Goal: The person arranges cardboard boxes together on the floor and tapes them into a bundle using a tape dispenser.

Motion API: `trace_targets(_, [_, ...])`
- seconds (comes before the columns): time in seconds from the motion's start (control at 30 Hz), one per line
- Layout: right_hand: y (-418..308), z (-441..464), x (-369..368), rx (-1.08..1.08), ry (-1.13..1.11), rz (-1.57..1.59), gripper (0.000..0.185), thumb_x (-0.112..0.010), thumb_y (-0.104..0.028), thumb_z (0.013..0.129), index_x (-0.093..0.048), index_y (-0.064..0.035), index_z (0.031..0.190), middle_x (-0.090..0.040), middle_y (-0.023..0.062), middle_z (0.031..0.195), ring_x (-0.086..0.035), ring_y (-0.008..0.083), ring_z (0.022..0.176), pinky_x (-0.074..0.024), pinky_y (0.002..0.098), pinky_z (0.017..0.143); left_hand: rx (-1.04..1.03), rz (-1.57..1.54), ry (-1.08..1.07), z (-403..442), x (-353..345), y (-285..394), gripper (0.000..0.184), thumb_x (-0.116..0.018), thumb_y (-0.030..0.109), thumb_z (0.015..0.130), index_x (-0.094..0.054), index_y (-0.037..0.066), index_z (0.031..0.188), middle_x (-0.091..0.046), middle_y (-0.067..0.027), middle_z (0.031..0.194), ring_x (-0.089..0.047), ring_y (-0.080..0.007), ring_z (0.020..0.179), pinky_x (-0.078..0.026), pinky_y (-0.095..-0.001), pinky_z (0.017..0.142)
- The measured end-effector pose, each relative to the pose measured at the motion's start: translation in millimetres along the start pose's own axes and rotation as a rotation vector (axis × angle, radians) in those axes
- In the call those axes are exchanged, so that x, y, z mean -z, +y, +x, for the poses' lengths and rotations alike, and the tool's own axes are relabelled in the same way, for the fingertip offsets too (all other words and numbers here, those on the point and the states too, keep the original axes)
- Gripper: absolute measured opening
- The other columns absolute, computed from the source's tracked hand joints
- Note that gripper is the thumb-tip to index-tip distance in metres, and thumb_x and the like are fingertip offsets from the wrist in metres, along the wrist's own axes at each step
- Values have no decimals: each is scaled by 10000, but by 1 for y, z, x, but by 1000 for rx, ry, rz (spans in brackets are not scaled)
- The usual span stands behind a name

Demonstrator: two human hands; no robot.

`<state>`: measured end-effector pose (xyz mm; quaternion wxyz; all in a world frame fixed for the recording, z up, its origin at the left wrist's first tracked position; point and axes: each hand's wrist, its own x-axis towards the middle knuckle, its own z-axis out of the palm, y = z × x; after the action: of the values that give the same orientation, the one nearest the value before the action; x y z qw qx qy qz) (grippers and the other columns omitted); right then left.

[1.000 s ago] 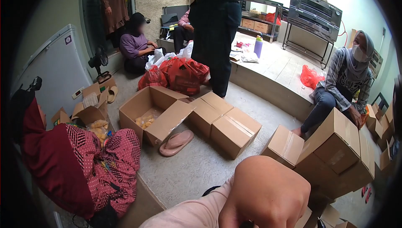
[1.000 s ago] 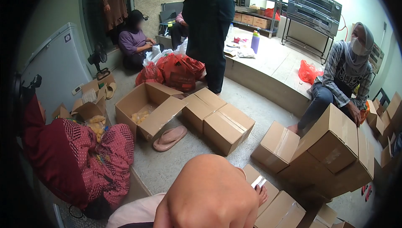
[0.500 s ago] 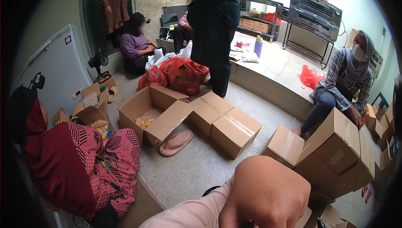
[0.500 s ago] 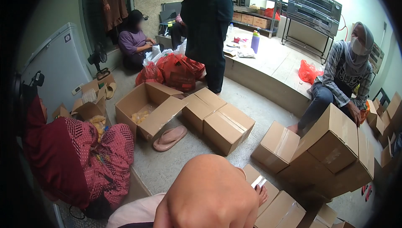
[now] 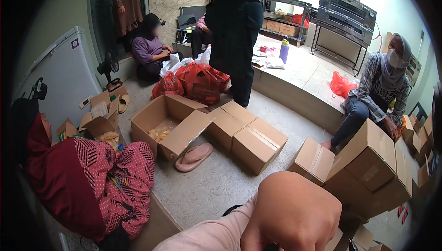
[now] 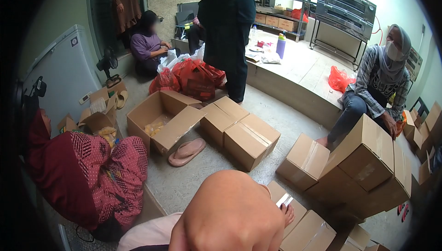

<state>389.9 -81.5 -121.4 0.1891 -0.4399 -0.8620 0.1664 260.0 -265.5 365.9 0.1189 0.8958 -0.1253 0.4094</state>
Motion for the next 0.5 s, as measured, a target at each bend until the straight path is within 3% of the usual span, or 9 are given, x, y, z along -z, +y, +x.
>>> trace_targets(0.2, [-18, -3, 25, -7, -62, 11, 484, -447, -412, 844, -484, -89, 1202, -421, 151, 1286, -349, 334, 1193, -230, 501, 976, 22, 0, -62, 0, 3, 1, 226, -555, 233, 728, -573, 8, 737, -500, -27, 527, -530, -179, 430, -387, -253, 383])
trace_targets(0.27, [-24, -5, 33, 14, -76, 8, 487, -442, -415, 846, -479, -89, 1206, -417, 149, 1289, -344, 333, 1197, -227, 502, 978, -22, -40, 141, -11, -5, -4, 428, -580, 317, 714, -328, 93, 452, -386, -41, 444, -458, -252, 409, -336, -348, 387])
trace_targets(0.4, [-30, -8, 39, 41, -56, -2, 486, -438, -420, 848, -479, -97, 1209, -421, 145, 1286, -350, 334, 1191, -228, 508, 977, -22, -41, 174, -7, -4, -1, 451, -585, 327, 704, -294, 97, 448, -363, -44, 437, -443, -256, 401, -326, -350, 384])
trace_targets(0.47, [-31, -9, 41, 65, -41, -5, 485, -438, -422, 848, -481, -100, 1208, -422, 143, 1285, -353, 333, 1187, -230, 509, 975, 43, -47, -22, 3, 5, 2, 226, -554, 238, 730, -567, 12, 720, -498, -26, 525, -529, -173, 429, -383, -249, 379])
trace_targets(0.5, [-30, -9, 39, 70, -30, -11, 482, -441, -422, 847, -484, -103, 1206, -423, 143, 1284, -358, 335, 1183, -235, 508, 972, 43, -46, -22, 0, 4, 0, 226, -554, 238, 730, -567, 12, 720, -498, -26, 525, -529, -173, 429, -383, -249, 379])
